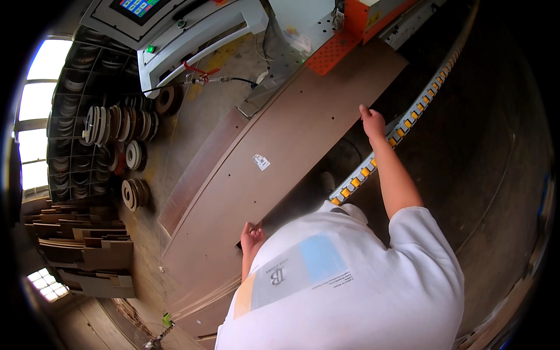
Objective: The person repeatedly picks up large rectangular wood panels from a stack, places them onto a machine table, and then removes them to place them back on the stack. The person handles the panels one at a time in a repetitive cycle.
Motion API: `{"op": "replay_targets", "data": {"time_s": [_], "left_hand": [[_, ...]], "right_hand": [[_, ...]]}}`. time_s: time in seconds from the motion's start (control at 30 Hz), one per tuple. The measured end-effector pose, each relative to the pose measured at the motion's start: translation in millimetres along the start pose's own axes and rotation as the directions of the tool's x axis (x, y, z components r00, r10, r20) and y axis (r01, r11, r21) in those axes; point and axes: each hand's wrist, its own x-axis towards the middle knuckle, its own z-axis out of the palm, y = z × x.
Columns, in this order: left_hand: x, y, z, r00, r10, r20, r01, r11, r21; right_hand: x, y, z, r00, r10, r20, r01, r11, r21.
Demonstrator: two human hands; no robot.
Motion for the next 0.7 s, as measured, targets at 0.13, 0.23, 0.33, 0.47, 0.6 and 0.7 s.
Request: {"op": "replay_targets", "data": {"time_s": [0.13, 0.23, 0.33, 0.47, 0.6, 0.7], "left_hand": [[-14, -26, 44, 1.0, 0.015, 0.012, -0.016, 0.994, 0.113], [-11, -42, 36, 0.996, 0.018, 0.091, -0.047, 0.947, 0.319], [-7, -46, 43, 0.988, 0.03, 0.15, -0.103, 0.854, 0.51], [-14, -47, 35, 0.987, 0.064, 0.151, -0.122, 0.899, 0.421], [-32, -40, 23, 0.99, 0.127, 0.057, -0.139, 0.901, 0.41], [-41, -31, -2, 0.981, 0.19, -0.043, -0.159, 0.908, 0.388]], "right_hand": [[18, 1, -9, 0.995, -0.009, -0.096, 0.006, 1.0, -0.027], [5, -13, -11, 0.998, 0.055, -0.014, -0.055, 0.998, -0.002], [-20, -12, -5, 0.991, 0.079, 0.111, -0.08, 0.997, 0.005], [-65, -6, 14, 0.964, 0.033, 0.264, -0.03, 0.999, -0.014], [-127, -9, 33, 0.887, 0.069, 0.457, -0.018, 0.993, -0.114], [-171, -19, 46, 0.797, 0.089, 0.597, -0.004, 0.99, -0.143]]}}
